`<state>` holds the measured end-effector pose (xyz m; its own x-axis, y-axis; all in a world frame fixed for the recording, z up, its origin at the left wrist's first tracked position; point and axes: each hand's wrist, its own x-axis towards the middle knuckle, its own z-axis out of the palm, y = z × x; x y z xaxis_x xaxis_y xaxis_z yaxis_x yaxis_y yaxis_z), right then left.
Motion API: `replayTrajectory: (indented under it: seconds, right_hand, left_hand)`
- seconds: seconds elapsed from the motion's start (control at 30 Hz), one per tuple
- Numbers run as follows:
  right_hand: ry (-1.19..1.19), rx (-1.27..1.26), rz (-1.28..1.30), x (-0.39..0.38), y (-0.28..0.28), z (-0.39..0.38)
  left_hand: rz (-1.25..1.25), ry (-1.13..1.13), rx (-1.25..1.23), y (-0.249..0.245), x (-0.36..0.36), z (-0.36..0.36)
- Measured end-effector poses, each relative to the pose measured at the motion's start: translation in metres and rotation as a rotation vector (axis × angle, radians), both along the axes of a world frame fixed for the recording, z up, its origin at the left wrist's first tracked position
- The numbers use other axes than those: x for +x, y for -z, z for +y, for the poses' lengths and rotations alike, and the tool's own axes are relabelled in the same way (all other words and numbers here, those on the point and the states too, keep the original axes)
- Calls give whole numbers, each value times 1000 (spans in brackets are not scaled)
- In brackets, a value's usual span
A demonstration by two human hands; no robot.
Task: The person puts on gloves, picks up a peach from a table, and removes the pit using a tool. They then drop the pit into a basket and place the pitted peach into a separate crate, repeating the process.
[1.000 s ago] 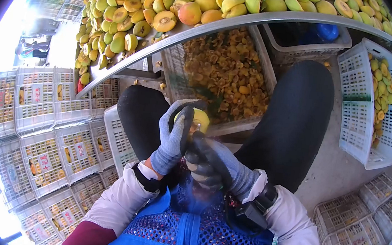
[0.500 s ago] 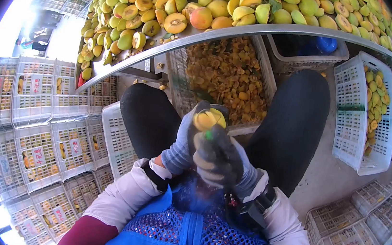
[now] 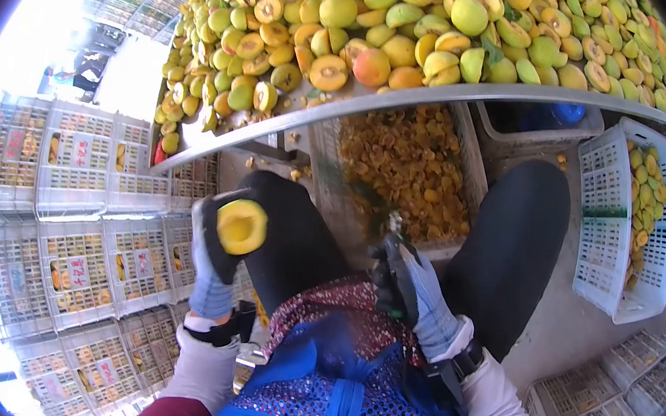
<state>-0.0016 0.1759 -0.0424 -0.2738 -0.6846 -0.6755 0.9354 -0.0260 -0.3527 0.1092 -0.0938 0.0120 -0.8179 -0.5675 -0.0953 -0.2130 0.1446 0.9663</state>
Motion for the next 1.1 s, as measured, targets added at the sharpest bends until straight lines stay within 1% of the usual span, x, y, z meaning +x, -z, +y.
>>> replayTrajectory:
  seconds: [0.07,0.1,0.13,0.23,0.27,0.33,0.37,0.4,0.43,0.47,0.5,0.57,0.63,0.67,0.7,0.73,0.77,0.8,0.83,0.87,0.9,0.97,1.0,1.07,1.1]
  right_hand:
    - [80,-57,-64,-5,11,0]
    - [113,-80,-103,-6,13,0]
    - [114,-64,-135,-8,13,0]
    - [71,70,-50,-12,7,-12]
    - [56,16,-129,-15,13,-12]
    - [75,81,-34,-13,22,-18]
    - [87,113,13,-11,27,-20]
    - [131,89,12,-9,34,-19]
    - [179,66,9,-6,43,-15]
    - [230,46,7,-5,48,-12]
    - [219,63,29,-6,51,-10]
    - [200,94,74,-11,54,-8]
    - [172,101,89,-21,38,-6]
    - [157,105,95,-25,32,-7]
    - [203,44,107,-27,31,-7]
    - [243,-16,120,-27,31,-7]
    - [277,-78,135,-27,30,-8]
    - [323,-127,160,-27,28,-12]
    - [370,-177,188,-26,25,-18]
    - [379,-188,217,-27,20,-22]
    - [389,-198,245,-28,15,-26]
    - [331,-146,308,-41,-7,-28]
    - [432,-96,104,-41,-19,-32]
    - [316,-110,134,-31,-14,-31]
    - [255,-119,146,-25,-13,-30]
  left_hand:
    - [-138,-40,-615,-11,22,-51]
    - [-489,-63,-896,-27,19,-59]
    - [-810,-138,-1023,-29,19,-69]
    - [-620,-124,-1086,-36,-15,-82]
    - [-497,-86,-999,-36,-39,-80]
    - [-575,-43,-913,-45,-102,-67]
    - [-459,8,-1038,-26,-124,-82]
    - [-629,41,-1106,-21,-154,-88]
    - [-664,82,-1170,4,-174,-108]
    - [-827,171,-1141,7,-195,-108]
    - [-818,255,-1123,28,-204,-119]
    - [-625,265,-1141,58,-212,-144]
    - [-500,231,-688,52,-215,-142]
    - [-367,187,-850,24,-208,-104]
    - [-170,250,-661,14,-200,-84]
    - [-137,281,-456,-6,-191,-49]
    - [-181,328,-327,-15,-180,-23]
    - [-365,357,-166,-22,-166,3]
    - [-331,557,-264,-30,-157,23]
    - [-173,618,-109,-9,-144,35]
    - [-238,635,81,-7,-134,50]
    - [-202,519,145,1,-118,69]
    - [-160,417,265,0,-113,78]
    - [-73,207,494,-4,-108,98]
    - [0,152,395,3,-104,107]
